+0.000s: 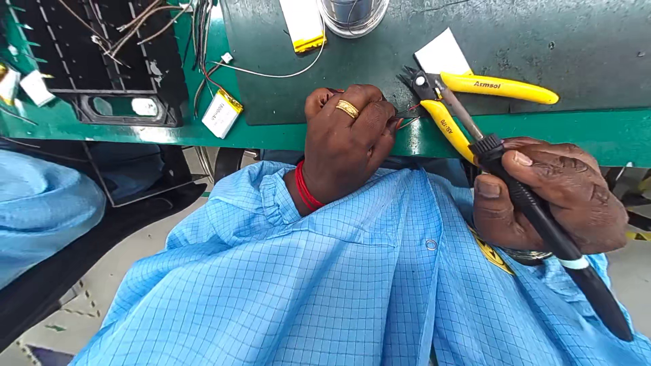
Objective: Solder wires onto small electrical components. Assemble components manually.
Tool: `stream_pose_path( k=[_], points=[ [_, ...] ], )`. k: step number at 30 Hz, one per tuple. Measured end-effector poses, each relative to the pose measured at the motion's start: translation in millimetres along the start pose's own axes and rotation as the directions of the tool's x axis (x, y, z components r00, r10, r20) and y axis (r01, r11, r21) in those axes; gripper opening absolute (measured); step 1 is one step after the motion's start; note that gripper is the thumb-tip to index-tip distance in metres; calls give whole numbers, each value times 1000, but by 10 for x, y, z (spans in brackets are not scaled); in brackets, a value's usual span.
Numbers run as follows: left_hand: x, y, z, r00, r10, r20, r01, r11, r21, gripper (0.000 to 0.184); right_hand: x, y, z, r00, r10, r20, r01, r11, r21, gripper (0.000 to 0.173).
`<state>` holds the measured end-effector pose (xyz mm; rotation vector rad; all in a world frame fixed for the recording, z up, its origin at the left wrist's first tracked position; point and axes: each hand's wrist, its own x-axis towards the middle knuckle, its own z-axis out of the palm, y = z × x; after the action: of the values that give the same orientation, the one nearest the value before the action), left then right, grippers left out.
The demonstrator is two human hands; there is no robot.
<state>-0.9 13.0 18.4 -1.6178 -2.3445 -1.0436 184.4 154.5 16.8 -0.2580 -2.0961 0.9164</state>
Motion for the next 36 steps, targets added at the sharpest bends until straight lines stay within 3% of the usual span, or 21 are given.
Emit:
stream_pose_path(
  k=[8, 36],
  points=[
    [27, 2, 8, 1000, 0, 16, 0, 1000, 5, 15, -84, 53, 70, 999, -18, -31, 20, 997, 81, 10],
    [-1, -19, 29, 1000, 21, -12, -21, 999, -32, 17, 13, 136, 171, 998, -53, -27, 57, 986, 159, 10]
  ],
)
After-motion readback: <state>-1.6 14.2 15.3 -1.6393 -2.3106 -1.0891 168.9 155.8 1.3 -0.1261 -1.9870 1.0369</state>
